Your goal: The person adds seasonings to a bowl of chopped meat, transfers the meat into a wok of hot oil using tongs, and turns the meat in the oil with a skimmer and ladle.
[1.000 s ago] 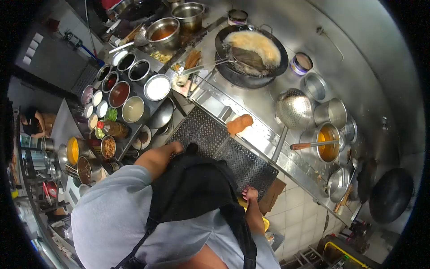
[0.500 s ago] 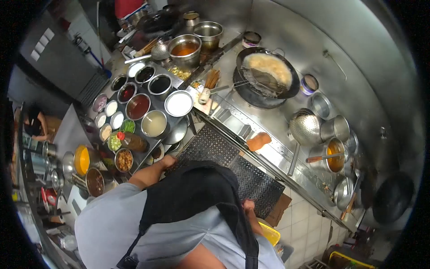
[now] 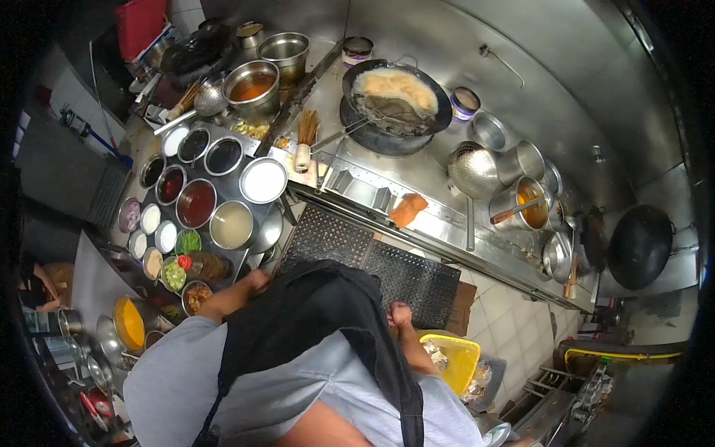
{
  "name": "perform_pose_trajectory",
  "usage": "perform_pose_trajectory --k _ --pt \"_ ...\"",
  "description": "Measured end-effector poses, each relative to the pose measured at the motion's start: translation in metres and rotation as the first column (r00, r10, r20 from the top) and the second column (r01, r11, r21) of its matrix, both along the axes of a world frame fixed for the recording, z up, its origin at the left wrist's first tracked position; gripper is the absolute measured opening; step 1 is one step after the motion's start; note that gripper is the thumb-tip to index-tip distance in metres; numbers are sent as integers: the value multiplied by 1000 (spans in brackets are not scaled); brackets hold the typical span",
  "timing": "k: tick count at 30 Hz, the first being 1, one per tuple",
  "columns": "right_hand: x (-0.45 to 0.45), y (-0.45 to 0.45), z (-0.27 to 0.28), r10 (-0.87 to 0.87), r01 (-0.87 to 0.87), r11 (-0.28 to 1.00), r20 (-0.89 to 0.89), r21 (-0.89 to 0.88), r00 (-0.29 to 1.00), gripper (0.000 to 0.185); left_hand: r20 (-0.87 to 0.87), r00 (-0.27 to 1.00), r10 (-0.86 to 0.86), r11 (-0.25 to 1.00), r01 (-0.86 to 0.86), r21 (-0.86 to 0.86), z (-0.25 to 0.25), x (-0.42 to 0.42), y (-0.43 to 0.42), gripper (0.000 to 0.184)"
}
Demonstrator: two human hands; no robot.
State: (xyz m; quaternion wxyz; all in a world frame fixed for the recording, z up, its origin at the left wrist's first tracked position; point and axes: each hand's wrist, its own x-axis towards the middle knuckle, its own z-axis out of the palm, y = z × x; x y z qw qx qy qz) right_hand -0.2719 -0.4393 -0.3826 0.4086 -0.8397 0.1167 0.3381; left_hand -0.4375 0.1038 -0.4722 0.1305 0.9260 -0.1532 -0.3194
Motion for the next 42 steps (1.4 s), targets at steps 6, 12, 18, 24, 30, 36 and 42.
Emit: perform_pose_trajectory --k 6,12,18,24,30,36,42 --pt "-41 -34 -18 136 -167 946 -126 -280 983 25 -558 555 617 620 -780 -91 -1 -3 -13 14" --pt "-42 -26 -3 204 -214 927 -65 -307 977 19 -469 570 674 557 -810 -182 -10 8 -22 19" --pt "8 -14 22 -402 398 907 -2 136 916 18 -505 528 683 501 -842 -202 4 15 -23 22" --pt "123 -52 93 -780 607 531 61 591 622 20 -475 396 786 312 -917 -249 48 48 -40 23" --pt "262 -122 141 -898 612 337 49 716 437 56 -42 364 931 262 -742 -617 135 141 -59 17" --pt "359 -132 173 -853 618 261 -122 742 507 76 79 86 993 112 -519 -847 246 257 -75 18" --pt "431 -137 149 -816 554 219 -161 803 556 29 311 108 944 320 -520 -792 303 349 -76 23"
